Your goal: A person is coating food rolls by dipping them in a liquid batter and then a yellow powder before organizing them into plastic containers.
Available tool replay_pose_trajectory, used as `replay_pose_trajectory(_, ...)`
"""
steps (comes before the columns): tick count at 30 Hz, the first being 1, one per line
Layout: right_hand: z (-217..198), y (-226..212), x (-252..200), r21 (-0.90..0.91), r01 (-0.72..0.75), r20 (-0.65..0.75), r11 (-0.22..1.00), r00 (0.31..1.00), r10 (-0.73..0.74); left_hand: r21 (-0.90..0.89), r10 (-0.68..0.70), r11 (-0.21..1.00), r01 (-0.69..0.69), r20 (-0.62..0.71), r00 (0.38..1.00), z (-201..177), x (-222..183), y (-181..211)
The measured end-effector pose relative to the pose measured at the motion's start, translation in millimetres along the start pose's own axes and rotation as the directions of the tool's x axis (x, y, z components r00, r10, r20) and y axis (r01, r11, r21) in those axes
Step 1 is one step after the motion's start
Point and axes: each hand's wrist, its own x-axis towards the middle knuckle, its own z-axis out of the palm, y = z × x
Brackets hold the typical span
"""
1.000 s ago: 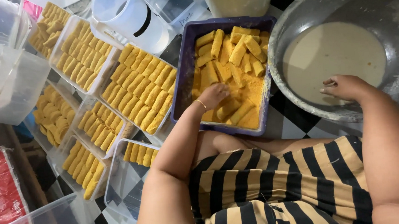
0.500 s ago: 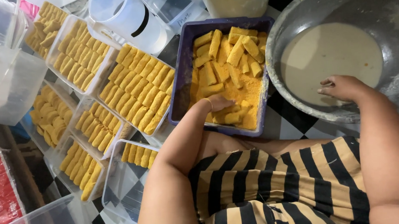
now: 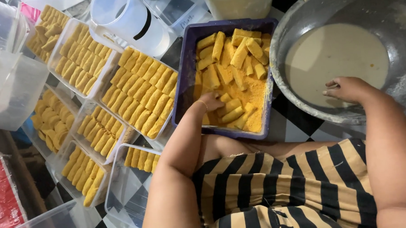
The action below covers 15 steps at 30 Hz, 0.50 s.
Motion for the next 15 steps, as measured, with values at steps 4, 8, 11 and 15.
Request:
replay_pose_trajectory(4,2,2,4,-0.045,0.020,0.018,0.999,1.000,-0.019,-0.100,0.053,0.994,-0.044,0.090,0.995,-15,-31,27)
replay_pose_trajectory(8,3,2,7,-0.038,0.010,0.017,0.999,1.000,-0.010,-0.135,0.013,0.991,0.011,0.173,0.985,-34,-73,65)
replay_pose_trajectory(11,1,-1,2,-0.040,0.004,0.015,0.999,1.000,-0.004,0.066,-0.004,0.998,-0.006,0.160,0.987,-38,-69,75)
replay_pose_trajectory(15,-1,-3,-1,-0.041,0.008,0.010,0.999,1.000,-0.007,0.061,-0.004,0.998,-0.007,0.167,0.986,-25,-34,59)
